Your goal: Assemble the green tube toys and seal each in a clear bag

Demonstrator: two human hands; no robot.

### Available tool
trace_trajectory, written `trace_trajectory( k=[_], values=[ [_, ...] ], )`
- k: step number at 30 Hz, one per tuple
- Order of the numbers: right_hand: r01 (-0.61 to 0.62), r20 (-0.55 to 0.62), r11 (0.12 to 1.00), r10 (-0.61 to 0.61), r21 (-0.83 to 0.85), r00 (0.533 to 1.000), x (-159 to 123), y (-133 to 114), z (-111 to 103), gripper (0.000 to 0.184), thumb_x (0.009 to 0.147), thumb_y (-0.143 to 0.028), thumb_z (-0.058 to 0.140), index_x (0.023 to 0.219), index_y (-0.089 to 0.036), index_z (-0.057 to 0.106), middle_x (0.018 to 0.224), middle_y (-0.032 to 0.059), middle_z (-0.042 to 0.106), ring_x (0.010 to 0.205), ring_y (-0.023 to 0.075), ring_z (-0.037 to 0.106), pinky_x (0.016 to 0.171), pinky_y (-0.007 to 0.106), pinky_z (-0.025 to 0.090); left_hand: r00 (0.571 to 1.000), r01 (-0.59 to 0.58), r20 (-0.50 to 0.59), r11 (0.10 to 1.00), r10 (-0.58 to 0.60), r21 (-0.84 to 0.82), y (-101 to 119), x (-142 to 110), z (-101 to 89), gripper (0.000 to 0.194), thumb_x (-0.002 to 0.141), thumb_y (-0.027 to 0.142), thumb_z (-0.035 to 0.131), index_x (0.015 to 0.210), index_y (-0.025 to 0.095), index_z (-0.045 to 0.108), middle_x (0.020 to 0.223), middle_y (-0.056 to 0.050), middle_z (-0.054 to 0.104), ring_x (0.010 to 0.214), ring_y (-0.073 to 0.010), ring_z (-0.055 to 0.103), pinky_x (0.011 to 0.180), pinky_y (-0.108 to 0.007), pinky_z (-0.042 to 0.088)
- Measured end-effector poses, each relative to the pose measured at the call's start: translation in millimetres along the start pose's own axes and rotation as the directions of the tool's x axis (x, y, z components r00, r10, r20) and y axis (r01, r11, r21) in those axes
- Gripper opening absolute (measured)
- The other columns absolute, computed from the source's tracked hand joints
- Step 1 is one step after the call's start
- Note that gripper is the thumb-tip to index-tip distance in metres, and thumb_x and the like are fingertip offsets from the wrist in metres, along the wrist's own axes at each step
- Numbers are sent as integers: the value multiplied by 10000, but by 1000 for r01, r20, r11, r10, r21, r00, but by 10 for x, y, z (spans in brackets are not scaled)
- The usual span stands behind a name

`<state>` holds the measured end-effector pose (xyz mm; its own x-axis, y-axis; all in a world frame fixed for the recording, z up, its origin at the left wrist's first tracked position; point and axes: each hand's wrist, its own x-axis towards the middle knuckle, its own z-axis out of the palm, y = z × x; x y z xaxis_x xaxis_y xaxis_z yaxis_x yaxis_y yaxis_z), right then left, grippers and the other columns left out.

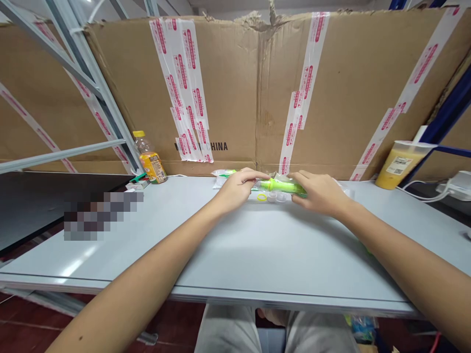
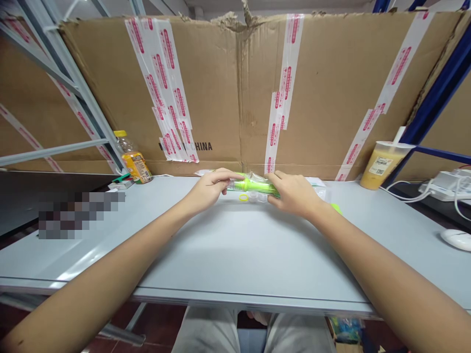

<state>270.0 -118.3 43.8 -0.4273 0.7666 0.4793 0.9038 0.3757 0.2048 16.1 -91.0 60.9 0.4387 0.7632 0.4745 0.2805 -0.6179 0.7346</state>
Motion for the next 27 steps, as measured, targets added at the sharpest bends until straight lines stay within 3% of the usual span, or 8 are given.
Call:
trace_trajectory(
  k=[6, 9, 13, 17, 21, 27],
  values=[
    [9, 8, 1000, -9, 0, 1000, -3, 9, 4, 480, 853, -344, 526, 1304, -185, 551, 1150, 104, 700, 855, 250, 662, 610, 314, 367, 999, 11, 51, 998, -8, -69, -32, 31, -20, 371, 815, 102, 504, 1010, 257, 779, 1180, -61, 687, 928, -187, 614, 712, -285, 489],
    [7, 15, 1000, -8, 20, 1000, -9, 7, -1, 489, 847, -340, 534, 1309, -181, 549, 1171, 100, 696, 870, 253, 665, 617, 320, 376, 997, 73, 42, 993, -70, -90, -3, 22, -24, 323, 818, 119, 532, 1012, 234, 763, 1161, -68, 688, 811, -160, 617, 614, -260, 459],
    [19, 18, 998, -20, 52, 1000, -10, 5, -9, 481, 840, -336, 545, 1297, -187, 554, 1188, 99, 692, 904, 255, 662, 632, 321, 390, 973, 228, 0, 969, -229, -93, 24, -7, -13, 227, 860, 187, 558, 1031, 194, 707, 793, -37, 678, 554, -109, 548, 514, -235, 397],
    [29, 8, 997, -29, 74, 1000, -9, 5, -7, 488, 849, -342, 543, 1312, -188, 544, 1206, 93, 685, 914, 252, 662, 647, 326, 404, 972, 226, -41, 967, -232, -115, -27, -11, 14, 174, 890, 315, 597, 963, 173, 665, 590, 5, 597, 483, -107, 534, 508, -234, 401],
    [34, -19, 995, -33, 91, 999, -9, 1, 7, 481, 849, -333, 546, 1306, -183, 549, 1192, 87, 689, 914, 249, 662, 661, 326, 411, 977, 188, -61, 959, -205, -214, -73, -4, 77, 212, 880, 361, 634, 961, 167, 603, 644, 11, 604, 511, -109, 590, 547, -246, 475],
    [28, -50, 996, -24, 84, 998, -4, -23, 15, 462, 857, -341, 551, 1286, -172, 561, 1176, 94, 691, 878, 247, 657, 647, 316, 390, 954, 156, -201, 939, -224, -307, -72, 12, 142, 311, 823, 241, 683, 1054, 182, 484, 887, 6, 576, 524, -90, 626, 540, -265, 504]
  ],
)
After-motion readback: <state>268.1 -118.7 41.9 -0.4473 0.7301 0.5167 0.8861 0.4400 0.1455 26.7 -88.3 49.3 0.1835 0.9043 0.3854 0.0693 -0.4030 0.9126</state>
